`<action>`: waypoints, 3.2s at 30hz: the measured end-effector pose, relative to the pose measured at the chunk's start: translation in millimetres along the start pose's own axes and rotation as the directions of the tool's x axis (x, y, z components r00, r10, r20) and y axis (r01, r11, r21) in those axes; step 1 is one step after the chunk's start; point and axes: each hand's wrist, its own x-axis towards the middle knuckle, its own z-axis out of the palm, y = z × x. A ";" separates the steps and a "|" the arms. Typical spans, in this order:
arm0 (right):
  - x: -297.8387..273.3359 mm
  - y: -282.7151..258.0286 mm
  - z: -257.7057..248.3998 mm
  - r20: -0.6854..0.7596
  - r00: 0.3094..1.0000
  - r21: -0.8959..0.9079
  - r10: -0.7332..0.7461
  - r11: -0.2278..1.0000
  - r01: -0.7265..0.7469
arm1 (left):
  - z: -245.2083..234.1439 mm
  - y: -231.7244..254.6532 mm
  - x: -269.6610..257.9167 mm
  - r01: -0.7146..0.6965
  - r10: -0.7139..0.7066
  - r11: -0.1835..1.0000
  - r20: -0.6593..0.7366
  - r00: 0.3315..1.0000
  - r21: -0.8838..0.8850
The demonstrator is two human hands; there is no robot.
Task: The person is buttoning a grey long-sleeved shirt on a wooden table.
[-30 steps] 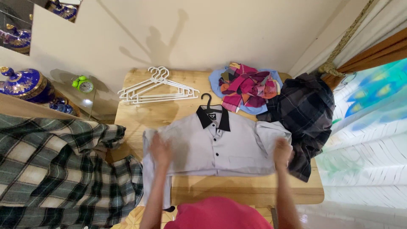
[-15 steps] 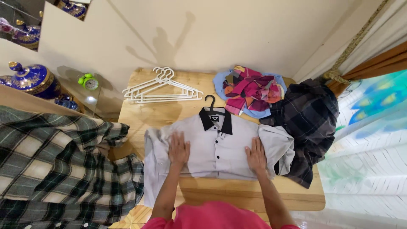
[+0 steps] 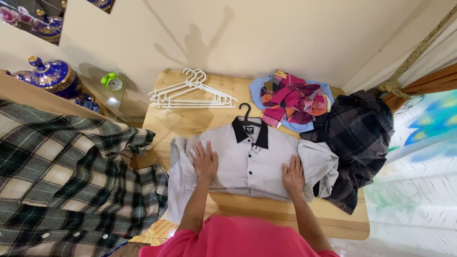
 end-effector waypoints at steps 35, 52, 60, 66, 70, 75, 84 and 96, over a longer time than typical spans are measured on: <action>36.9 156.4 -35.0 -0.588 0.641 0.326 0.493 0.870 -0.371 | -7.0 4.5 0.7 -0.014 0.014 0.998 0.000 1.000 -0.054; 60.6 115.3 -95.3 -0.655 0.468 0.558 0.594 0.797 -0.230 | 2.0 1.0 1.6 -0.023 0.023 1.000 -0.003 1.000 0.007; 67.0 72.6 -47.3 -0.232 0.971 -0.850 0.062 0.471 -0.234 | 5.0 -1.6 0.5 -0.036 0.036 0.999 -0.026 0.999 -0.001; -22.8 16.1 -29.2 0.089 0.835 -0.287 -0.543 0.789 0.544 | 3.7 -1.8 -0.2 -0.064 0.061 0.997 -0.065 0.996 -0.034; -26.0 31.3 -28.6 0.055 0.869 -0.170 -0.492 0.853 0.494 | 8.7 -3.3 -2.0 -0.049 0.048 0.999 -0.051 0.998 -0.021; -2.2 61.8 -32.6 -0.128 0.946 0.181 0.298 0.945 -0.273 | 9.3 -5.1 0.3 -0.078 0.077 0.997 -0.077 0.994 -0.008; 75.4 88.3 46.7 -0.093 0.942 -0.220 0.322 0.916 -0.334 | 0.7 0.2 -2.6 -0.088 0.091 0.996 -0.109 0.990 0.032; 89.1 19.6 -94.2 -0.420 0.765 0.881 0.489 0.420 0.215 | 7.5 -3.9 -2.2 -0.107 0.102 0.994 -0.111 0.989 -0.033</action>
